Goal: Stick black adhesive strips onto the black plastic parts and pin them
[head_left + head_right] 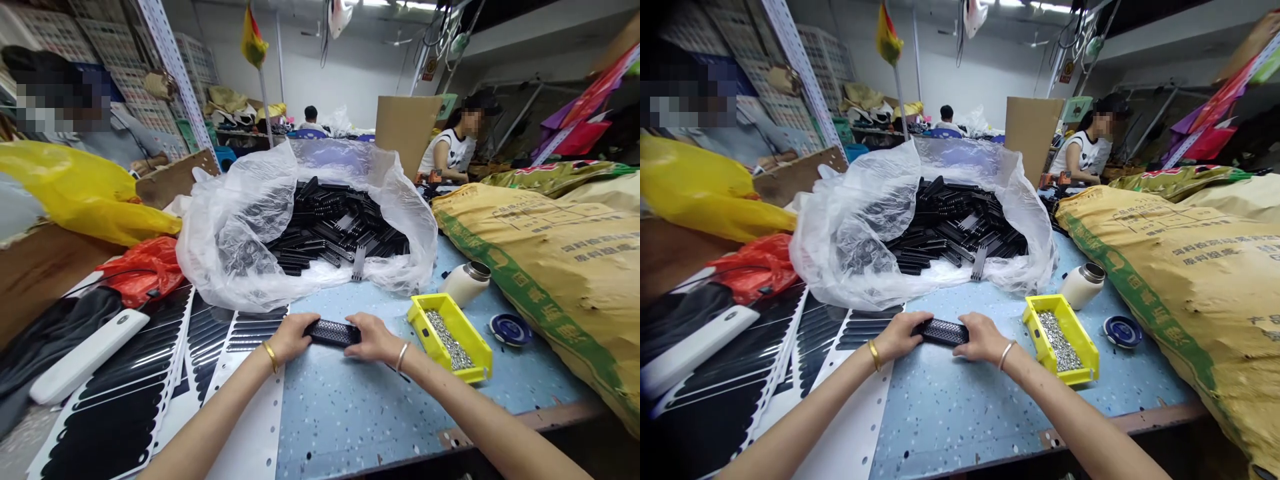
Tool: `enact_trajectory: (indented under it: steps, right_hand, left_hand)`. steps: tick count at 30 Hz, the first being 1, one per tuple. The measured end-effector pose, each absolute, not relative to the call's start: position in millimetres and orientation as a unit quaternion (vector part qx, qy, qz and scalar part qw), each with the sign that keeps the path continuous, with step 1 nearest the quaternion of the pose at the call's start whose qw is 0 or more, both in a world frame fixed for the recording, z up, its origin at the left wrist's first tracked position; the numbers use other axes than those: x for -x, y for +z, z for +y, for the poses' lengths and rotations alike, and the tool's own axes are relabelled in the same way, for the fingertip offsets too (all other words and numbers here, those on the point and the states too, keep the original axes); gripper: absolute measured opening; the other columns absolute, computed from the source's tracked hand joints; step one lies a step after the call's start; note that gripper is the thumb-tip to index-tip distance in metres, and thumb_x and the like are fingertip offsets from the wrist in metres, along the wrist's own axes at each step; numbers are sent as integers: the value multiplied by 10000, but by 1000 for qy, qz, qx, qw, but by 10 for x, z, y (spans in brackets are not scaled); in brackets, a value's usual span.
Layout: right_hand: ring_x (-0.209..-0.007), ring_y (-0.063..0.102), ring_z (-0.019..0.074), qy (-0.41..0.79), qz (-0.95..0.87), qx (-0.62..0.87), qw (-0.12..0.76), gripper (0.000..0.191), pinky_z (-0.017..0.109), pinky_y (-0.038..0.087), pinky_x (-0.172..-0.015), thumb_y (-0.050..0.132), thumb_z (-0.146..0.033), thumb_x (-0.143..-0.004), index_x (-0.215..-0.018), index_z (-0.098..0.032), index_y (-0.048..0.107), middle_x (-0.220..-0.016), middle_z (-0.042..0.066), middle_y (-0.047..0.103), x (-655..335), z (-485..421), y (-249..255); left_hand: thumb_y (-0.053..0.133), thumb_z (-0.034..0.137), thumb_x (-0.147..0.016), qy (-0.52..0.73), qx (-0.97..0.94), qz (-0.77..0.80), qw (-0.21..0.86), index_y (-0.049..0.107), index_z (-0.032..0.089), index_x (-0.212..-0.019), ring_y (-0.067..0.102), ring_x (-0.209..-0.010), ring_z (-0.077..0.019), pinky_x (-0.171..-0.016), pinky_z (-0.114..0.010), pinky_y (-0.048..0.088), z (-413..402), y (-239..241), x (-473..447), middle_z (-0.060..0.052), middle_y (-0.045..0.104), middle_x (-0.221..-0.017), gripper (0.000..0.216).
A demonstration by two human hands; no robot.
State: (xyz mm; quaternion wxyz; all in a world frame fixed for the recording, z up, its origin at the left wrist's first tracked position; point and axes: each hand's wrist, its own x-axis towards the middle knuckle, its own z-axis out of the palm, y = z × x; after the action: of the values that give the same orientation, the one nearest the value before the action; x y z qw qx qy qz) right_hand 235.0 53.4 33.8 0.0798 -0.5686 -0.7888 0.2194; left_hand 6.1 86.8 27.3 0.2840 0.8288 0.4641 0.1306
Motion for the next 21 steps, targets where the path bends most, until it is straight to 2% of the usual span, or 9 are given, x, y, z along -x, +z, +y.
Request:
enact_trajectory:
  steps: [1, 3, 6, 8, 10, 13, 16, 19, 21]
  right_hand:
    - [-959, 626, 268, 230, -778, 576, 99, 488, 341, 455, -846, 733, -309, -645, -1094, -129, 671, -1031, 133, 688, -2364, 468, 298]
    - [-907, 643, 248, 284, -725, 605, 168, 414, 317, 483, -797, 717, -249, -642, -1035, -124, 680, -963, 109, 703, -2387, 374, 245]
    - [-686, 663, 194, 390, -618, 638, 242, 333, 257, 496, -575, 602, -317, -771, -1034, -122, 667, -777, 57, 707, -2383, 391, 252]
    - [-547, 635, 160, 401, -588, 664, 228, 270, 227, 452, -471, 520, -267, -820, -990, -123, 672, -666, 29, 681, -2352, 503, 281]
    - [-468, 601, 143, 387, -591, 679, 198, 195, 217, 420, -440, 526, -166, -778, -876, -118, 688, -580, 13, 651, -2315, 642, 299]
    - [-454, 569, 143, 357, -616, 680, 175, 177, 229, 401, -474, 524, -116, -763, -682, -126, 680, -483, 3, 597, -2303, 783, 329]
    - [-573, 583, 156, 306, -646, 677, 175, 284, 245, 401, -582, 508, -165, -822, -575, -138, 647, -514, 27, 604, -2380, 780, 428]
    - [-647, 580, 169, 265, -662, 679, 174, 302, 255, 391, -617, 539, -298, -861, -638, -137, 665, -601, 49, 631, -2485, 614, 559]
    - [-666, 579, 176, 231, -701, 657, 154, 269, 260, 398, -623, 640, -394, -803, -735, -138, 685, -684, 60, 650, -2518, 415, 595]
  left_hand:
    - [595, 52, -617, 149, -811, 468, 319, 669, 215, -1028, 636, -997, -232, -917, -332, 451, 849, 285, -43, -38, 716, -1008, 448]
    - [640, 135, -622, 199, -744, 490, 409, 666, 176, -979, 668, -834, -219, -795, -322, 502, 789, 315, -11, -35, 715, -831, 360]
    - [564, 437, -781, 246, -613, 532, 529, 621, 135, -914, 638, -560, -174, -537, -274, 492, 693, 366, -18, -6, 613, -589, 335]
    - [388, 551, -869, 207, -591, 587, 513, 588, 143, -841, 609, -459, -165, -429, -245, 425, 665, 387, -73, 11, 548, -500, 454]
    - [333, 530, -902, 145, -610, 629, 460, 574, 153, -803, 603, -416, -177, -390, -240, 377, 675, 383, -145, 9, 534, -460, 458]
    - [387, 433, -908, 113, -651, 639, 393, 588, 162, -784, 621, -445, -202, -440, -267, 394, 726, 339, -199, -22, 576, -493, 360]
    - [461, 382, -886, 115, -699, 632, 314, 611, 165, -761, 680, -692, -243, -613, -294, 439, 770, 287, -153, -88, 657, -661, 293]
    - [447, 370, -899, 110, -729, 621, 267, 648, 160, -826, 669, -811, -253, -709, -298, 425, 781, 260, -70, -107, 678, -724, 301]
    - [425, 373, -912, 107, -739, 614, 254, 669, 158, -929, 664, -798, -244, -720, -297, 418, 764, 260, -22, -95, 682, -720, 325]
